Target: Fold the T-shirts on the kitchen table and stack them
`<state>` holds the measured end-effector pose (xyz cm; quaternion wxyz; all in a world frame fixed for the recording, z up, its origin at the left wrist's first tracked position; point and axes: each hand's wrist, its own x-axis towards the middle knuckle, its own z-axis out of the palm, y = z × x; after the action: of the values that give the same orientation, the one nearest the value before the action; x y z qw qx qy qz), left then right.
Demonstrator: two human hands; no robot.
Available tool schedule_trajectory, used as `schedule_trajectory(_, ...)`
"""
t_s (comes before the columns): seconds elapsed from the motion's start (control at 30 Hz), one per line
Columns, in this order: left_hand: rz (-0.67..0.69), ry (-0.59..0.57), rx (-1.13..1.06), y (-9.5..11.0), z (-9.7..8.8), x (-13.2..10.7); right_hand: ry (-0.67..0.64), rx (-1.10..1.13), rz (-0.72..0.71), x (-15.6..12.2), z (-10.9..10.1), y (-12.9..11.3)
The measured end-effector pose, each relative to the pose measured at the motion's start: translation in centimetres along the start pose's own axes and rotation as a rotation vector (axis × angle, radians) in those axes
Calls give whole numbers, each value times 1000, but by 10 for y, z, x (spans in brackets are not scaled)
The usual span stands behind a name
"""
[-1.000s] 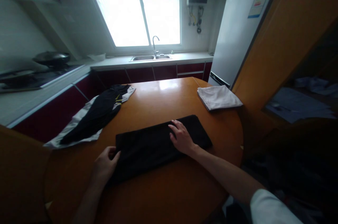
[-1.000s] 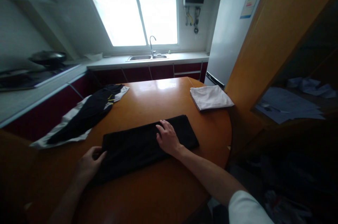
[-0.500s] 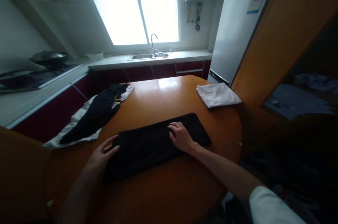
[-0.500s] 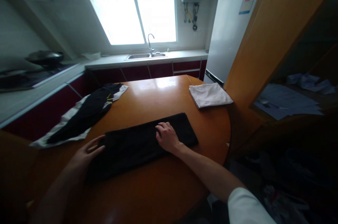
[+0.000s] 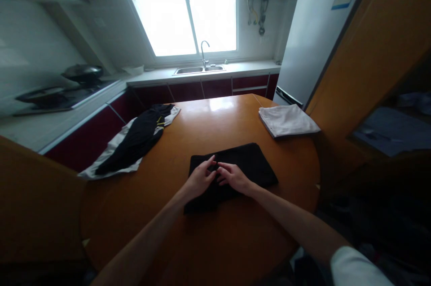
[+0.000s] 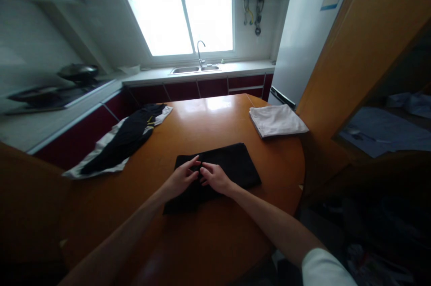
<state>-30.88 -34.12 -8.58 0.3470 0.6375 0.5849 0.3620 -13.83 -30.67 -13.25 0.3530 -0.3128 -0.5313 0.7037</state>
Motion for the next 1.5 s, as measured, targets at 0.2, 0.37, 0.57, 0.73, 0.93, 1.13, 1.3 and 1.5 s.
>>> schedule_trajectory(0.2, 83, 182, 6, -15, -10, -2, 52, 9, 41, -1, -3, 0)
schedule_trajectory(0.37, -68, 39, 79, -28, -36, -3, 24, -101, 23, -3, -2, -3)
schedule_trajectory(0.57, -18, -5, 31, -28, -12, -11, -54, -233, -27, -6, -3, -1)
schedule_trajectory(0.73, 41, 98, -34, -21, -20, -8, 3, -308, -124, -9, 1, -6)
schedule_trajectory(0.93, 87, 290, -22, -12, -30, -7, 305, -364, -201, -13, -12, -33)
schedule_trajectory(1.13, 168, 226, 63, -25, -16, -6, 515, -462, -162, -18, -56, -58)
schedule_trajectory(1.3, 423, 81, 210, -27, -4, -10, 534, -462, -85, -22, -99, -65)
schedule_trajectory(1.5, 579, -151, 332, -16, 3, -16, 548, -461, -92, -27, -133, -65)
